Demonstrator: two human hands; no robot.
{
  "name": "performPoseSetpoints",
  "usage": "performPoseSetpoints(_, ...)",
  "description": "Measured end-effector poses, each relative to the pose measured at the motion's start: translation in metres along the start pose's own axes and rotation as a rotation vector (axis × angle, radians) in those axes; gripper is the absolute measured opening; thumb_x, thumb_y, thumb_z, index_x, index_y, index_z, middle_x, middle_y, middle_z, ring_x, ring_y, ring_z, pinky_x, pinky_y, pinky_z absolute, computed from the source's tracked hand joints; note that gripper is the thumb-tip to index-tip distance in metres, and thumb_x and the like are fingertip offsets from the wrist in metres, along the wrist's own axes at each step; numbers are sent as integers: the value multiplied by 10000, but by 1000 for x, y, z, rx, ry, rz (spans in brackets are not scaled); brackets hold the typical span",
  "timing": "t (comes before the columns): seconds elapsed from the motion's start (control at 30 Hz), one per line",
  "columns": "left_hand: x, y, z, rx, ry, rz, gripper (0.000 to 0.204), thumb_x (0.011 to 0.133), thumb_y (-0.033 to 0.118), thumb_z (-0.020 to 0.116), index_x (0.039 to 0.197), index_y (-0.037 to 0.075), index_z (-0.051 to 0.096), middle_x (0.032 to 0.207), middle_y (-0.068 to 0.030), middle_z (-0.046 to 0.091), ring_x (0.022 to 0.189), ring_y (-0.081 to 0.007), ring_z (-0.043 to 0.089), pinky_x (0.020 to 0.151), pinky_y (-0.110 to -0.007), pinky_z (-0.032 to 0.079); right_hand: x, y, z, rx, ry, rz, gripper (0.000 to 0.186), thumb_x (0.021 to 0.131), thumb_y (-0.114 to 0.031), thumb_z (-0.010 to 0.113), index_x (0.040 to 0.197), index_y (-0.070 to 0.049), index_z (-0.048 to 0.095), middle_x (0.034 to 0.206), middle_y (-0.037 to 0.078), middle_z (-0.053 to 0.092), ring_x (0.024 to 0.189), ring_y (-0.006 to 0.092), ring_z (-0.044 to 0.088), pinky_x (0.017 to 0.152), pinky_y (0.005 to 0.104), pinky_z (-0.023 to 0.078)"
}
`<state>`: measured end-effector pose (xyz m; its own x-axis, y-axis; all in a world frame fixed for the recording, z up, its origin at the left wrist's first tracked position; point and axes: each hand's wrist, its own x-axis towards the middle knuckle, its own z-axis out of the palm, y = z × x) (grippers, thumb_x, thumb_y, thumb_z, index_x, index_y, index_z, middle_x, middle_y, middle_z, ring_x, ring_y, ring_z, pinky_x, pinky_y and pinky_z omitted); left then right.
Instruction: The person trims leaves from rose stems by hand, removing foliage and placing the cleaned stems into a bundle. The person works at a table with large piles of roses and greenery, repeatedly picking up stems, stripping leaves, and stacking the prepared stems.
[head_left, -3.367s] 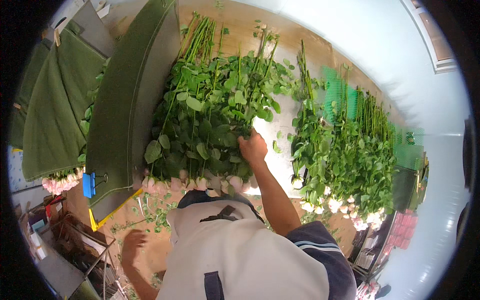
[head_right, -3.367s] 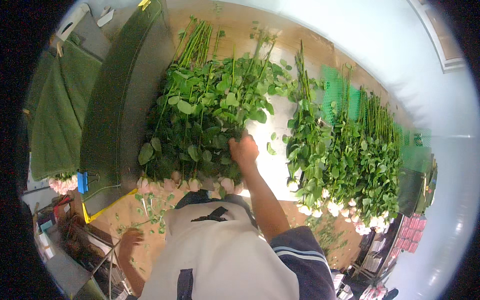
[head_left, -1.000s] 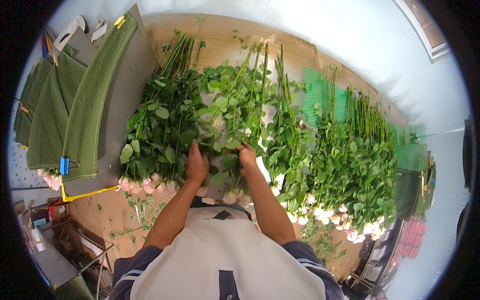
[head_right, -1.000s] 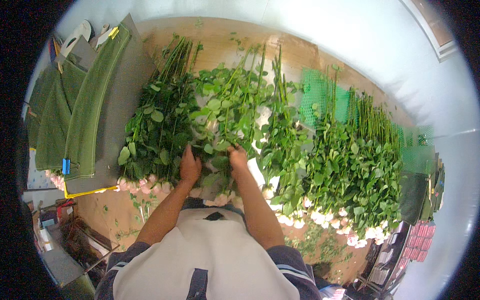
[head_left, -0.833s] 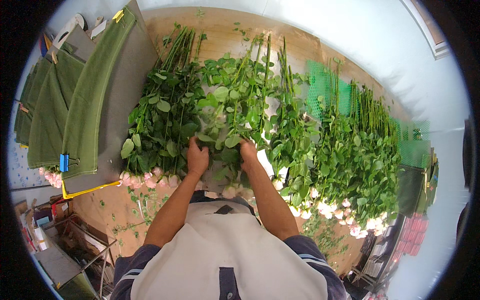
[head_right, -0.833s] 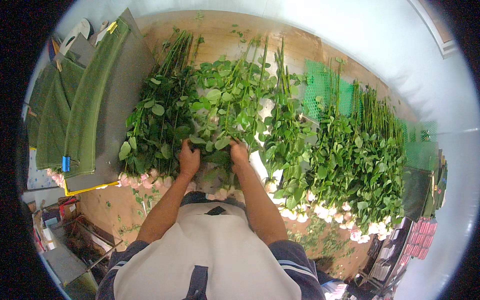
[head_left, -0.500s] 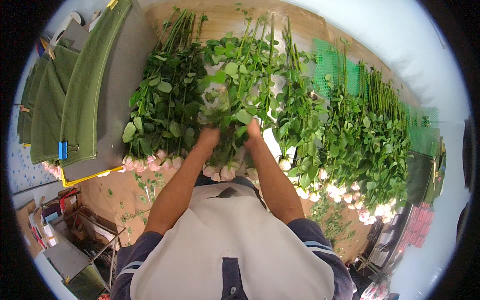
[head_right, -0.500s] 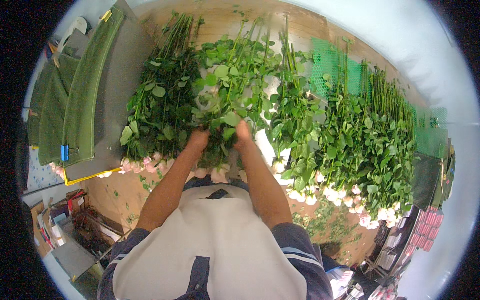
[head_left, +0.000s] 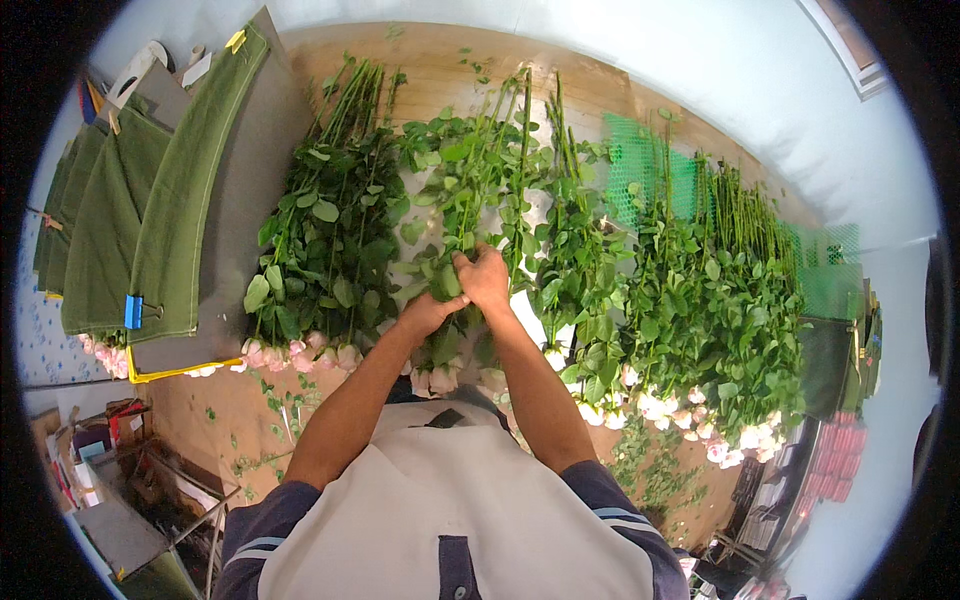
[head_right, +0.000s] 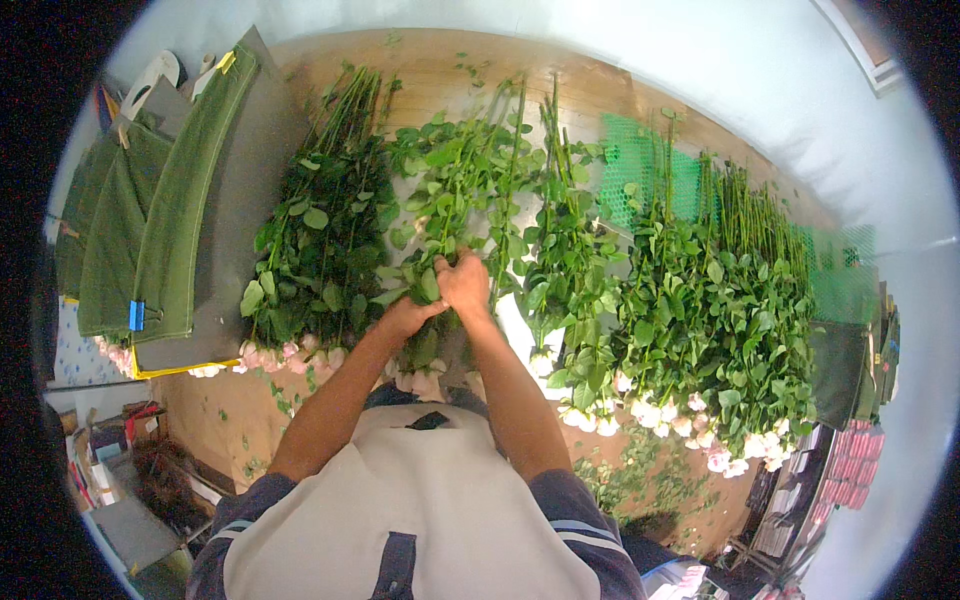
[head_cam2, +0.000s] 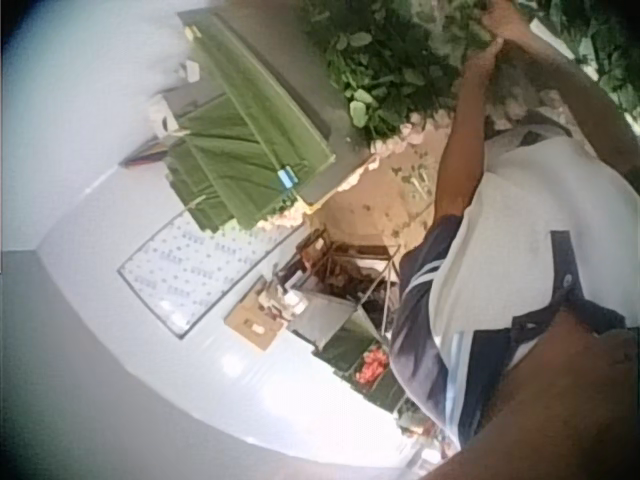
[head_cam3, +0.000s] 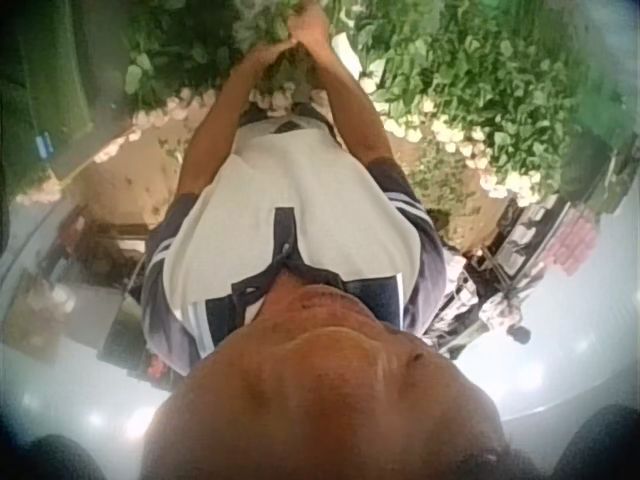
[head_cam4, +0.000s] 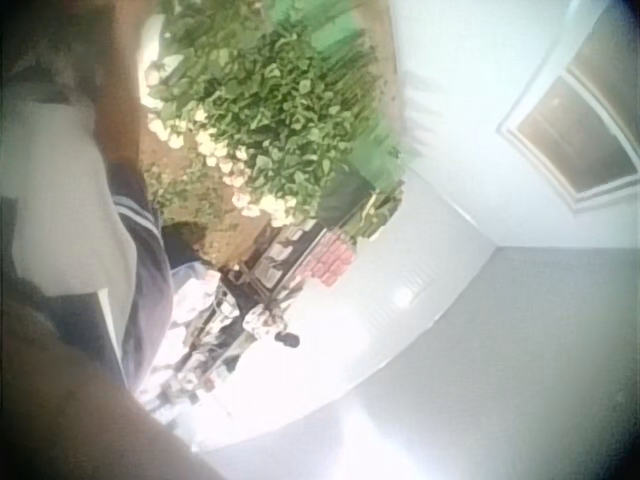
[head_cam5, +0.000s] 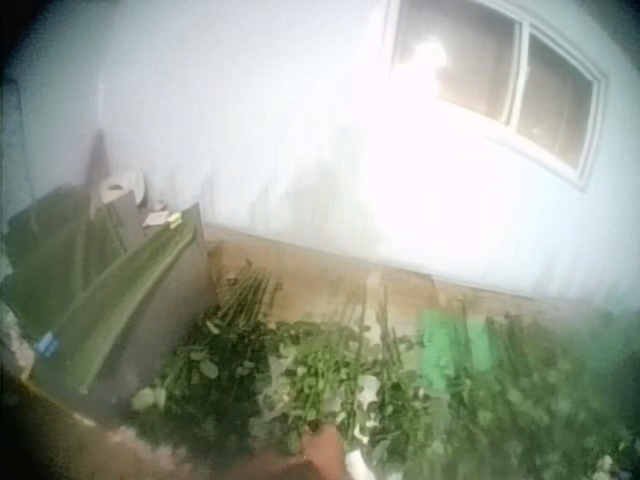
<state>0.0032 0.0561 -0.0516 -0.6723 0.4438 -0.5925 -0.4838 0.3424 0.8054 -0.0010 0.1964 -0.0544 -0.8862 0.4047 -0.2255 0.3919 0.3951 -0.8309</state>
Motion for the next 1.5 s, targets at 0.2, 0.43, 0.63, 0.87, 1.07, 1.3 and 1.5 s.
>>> performPoseSetpoints(0.2,-4,-5,-4,-138,137,-202,531,922,307,552,1375,68,410,1369,-163,456,1267,-327,410,1005,-440,354,14,7,-3,519,127,200,416,791,-216,528,1033,120,567,887,236,636,840,372,601,798,379,457)
performPoseSetpoints(0.43,-28,-19,-22,262,349,-78,476,934,281,513,1329,23,452,1304,-169,512,1139,-345,506,956,-441,385,53,-14,-48,926,134,190,167,905,-176,520,892,-10,521,656,90,524,508,187,489,437,328,375)
performPoseSetpoints(0.63,-54,-5,-34,109,365,-117,521,911,302,545,1318,-11,456,1299,-163,521,1141,-322,505,945,-424,391,44,-17,-81,723,125,138,253,933,-209,518,1060,6,564,688,47,543,529,139,478,465,293,379)
performPoseSetpoints(0.87,-29,-12,-38,-108,216,-297,758,879,451,567,1457,74,252,1494,-185,253,1363,-368,265,1041,-557,291,-17,10,-43,-287,371,-169,281,922,-208,511,1083,11,581,916,238,636,866,386,614,783,441,487)
performPoseSetpoints(1.07,-32,-6,-38,-85,138,-336,817,870,461,580,1474,72,191,1517,-177,199,1370,-366,248,1061,-562,254,-38,8,12,-98,90,-197,385,880,-325,580,1070,10,590,933,271,630,871,435,617,755,469,492)
performPoseSetpoints(1.3,-39,-9,-36,-108,76,-181,726,880,412,585,1423,16,309,1443,-176,358,1307,-340,357,1046,-495,282,-16,29,41,257,-51,149,309,844,-235,634,998,34,635,848,82,648,762,195,584,723,342,464)
performPoseSetpoints(1.5,-44,-13,-30,-209,211,-173,335,925,271,544,1158,31,567,1025,-86,606,873,-193,577,786,-374,455,-5,34,40,323,-113,78,297,835,-254,636,932,27,635,815,44,613,735,167,542,695,328,437)
